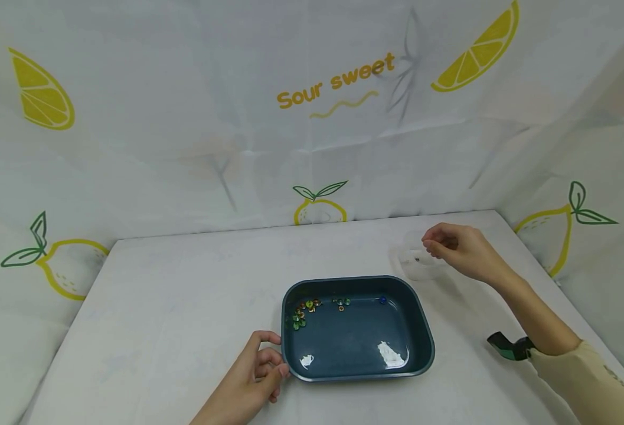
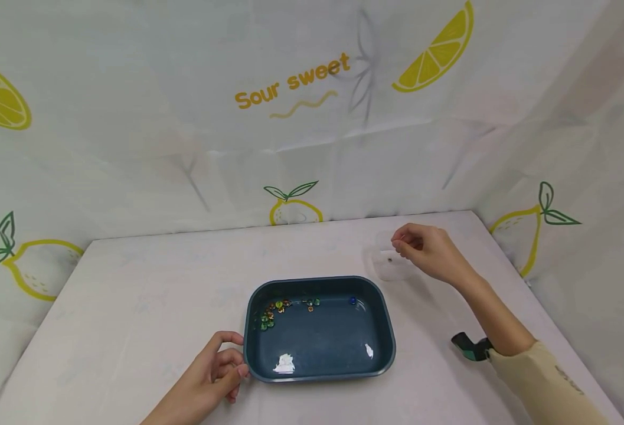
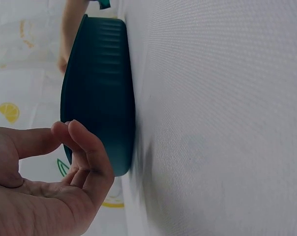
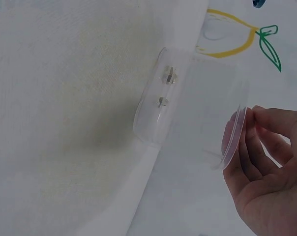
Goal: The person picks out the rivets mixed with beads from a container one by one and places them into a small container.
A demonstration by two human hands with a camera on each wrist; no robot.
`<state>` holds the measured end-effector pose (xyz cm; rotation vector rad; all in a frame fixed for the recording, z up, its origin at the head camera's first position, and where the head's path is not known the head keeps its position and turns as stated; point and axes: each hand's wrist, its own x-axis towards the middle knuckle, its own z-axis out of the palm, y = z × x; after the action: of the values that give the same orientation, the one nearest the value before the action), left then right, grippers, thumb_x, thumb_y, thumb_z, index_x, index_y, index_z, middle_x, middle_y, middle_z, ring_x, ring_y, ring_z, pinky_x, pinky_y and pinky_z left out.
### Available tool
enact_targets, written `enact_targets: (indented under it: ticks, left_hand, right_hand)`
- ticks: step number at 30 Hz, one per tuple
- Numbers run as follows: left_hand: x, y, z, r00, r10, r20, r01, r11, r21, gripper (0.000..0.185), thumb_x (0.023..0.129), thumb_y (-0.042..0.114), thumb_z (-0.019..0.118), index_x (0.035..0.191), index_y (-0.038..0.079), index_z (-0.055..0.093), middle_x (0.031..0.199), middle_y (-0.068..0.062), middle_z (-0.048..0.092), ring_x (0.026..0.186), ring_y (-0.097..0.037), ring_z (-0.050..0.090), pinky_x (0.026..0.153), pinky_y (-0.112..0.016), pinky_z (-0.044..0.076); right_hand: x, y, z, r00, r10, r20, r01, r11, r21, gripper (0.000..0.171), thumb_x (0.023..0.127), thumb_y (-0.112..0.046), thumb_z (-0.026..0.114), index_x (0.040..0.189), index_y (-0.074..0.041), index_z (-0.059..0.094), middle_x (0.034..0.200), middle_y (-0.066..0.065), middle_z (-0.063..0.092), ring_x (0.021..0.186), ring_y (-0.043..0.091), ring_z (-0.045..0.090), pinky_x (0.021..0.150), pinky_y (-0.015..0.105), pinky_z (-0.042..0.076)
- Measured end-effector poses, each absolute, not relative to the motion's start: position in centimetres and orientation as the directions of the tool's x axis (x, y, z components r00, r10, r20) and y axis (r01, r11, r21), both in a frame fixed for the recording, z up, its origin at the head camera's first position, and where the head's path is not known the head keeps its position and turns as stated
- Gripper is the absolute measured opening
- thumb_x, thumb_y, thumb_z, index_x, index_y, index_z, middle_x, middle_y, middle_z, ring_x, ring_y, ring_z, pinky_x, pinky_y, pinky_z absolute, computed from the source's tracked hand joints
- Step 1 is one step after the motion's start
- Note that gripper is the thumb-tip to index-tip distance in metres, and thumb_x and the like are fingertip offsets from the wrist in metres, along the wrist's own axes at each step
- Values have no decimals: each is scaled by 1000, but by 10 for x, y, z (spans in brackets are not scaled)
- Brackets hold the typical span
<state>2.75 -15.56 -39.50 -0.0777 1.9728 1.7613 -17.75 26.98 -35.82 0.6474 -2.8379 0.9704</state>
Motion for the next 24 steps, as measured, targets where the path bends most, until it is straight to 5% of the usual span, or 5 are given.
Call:
enact_targets:
  ticks: [17, 24]
  left_hand:
    - [26, -155, -395, -877, 284, -388, -357, 154, 921, 49, 108, 8, 61, 147, 2, 32, 97, -9, 63, 69, -15, 57, 61, -26, 50]
    - [26, -155, -395, -876, 278, -395, -364, 159, 918, 50, 108, 9, 62, 148, 3, 32, 97, -9, 63, 69, -16, 57, 61, -26, 49]
  right_hand:
    - [-167, 254, -345, -894, -379, 239, -445, 687, -575, 13, 101, -7, 75, 113, -2, 75, 96, 11, 79, 81, 2, 70, 76, 10, 56]
    - [-155, 234, -331, -856, -445, 265, -505, 607, -614, 10, 101, -7, 76, 111, -8, 76, 93, 2, 78, 80, 8, 71, 75, 16, 59]
